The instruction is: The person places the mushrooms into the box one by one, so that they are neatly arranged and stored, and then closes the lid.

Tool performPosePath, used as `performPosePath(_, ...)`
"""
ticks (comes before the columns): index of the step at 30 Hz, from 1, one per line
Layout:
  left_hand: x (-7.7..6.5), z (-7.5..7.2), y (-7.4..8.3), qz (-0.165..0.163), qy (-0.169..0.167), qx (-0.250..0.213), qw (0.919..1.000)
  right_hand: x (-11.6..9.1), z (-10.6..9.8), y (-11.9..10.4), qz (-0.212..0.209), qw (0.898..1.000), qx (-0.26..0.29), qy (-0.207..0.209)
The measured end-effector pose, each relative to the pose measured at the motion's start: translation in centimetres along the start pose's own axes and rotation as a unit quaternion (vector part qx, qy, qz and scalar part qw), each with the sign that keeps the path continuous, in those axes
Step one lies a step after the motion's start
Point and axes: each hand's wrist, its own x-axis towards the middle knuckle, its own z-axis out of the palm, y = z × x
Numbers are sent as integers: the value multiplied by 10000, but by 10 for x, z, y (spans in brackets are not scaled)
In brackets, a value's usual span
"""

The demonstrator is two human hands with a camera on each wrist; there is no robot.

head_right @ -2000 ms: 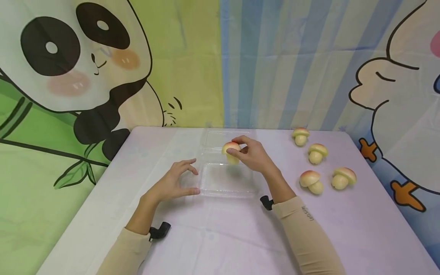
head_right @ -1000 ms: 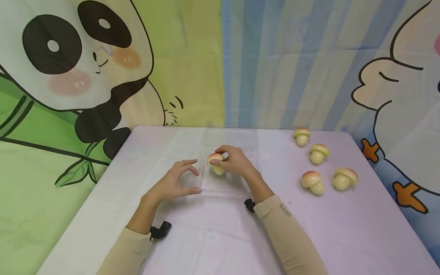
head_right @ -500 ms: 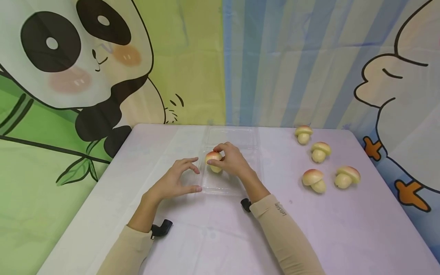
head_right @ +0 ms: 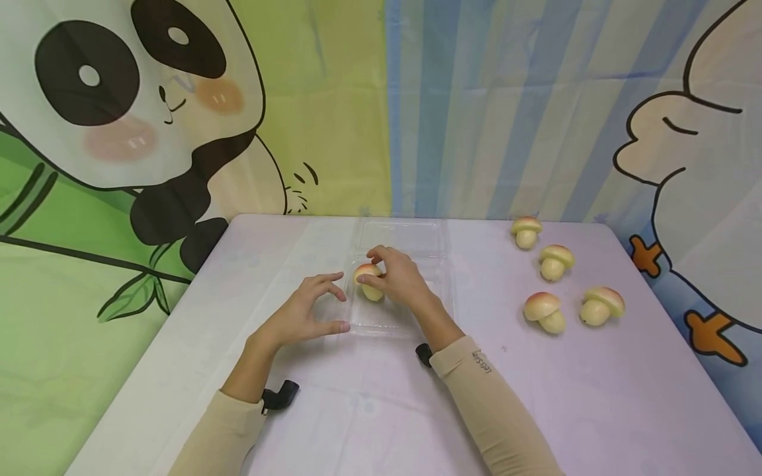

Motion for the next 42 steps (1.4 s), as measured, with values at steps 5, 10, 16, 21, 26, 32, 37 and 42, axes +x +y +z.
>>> performPosePath(5, 0, 0, 1, 60, 3, -37, 10000, -1, 0, 1, 18, 9999, -85, -54)
performPosePath(10, 0, 2, 2, -22, -38, -49, 10000, -3, -1, 3, -28, 9998, -169, -60)
performPosePath(16, 0, 2, 2, -32, -20, -32, 10000, -7, -6, 4, -65, 9995, -313, 22)
performPosePath(21, 0, 1, 2, -7, -8, -43, 10000, -11, -13, 6, -18, 9990, -451, -65)
performPosePath(26, 0, 0, 2, 11, 6, -39, 10000, -18, -23, 9, -35, 9986, -521, -128)
performPosePath(32, -1, 1, 0, -68, -8, -42, 10000, -29, -36, 6, -170, 9985, -481, -217)
performPosePath(37, -2, 2, -1, -66, 10, -90, 9999, -38, -48, 4, -281, 9983, -408, -292)
performPosePath(42, -2, 1, -1, -38, 42, -71, 10000, -47, -64, 6, -419, 9986, -250, -219)
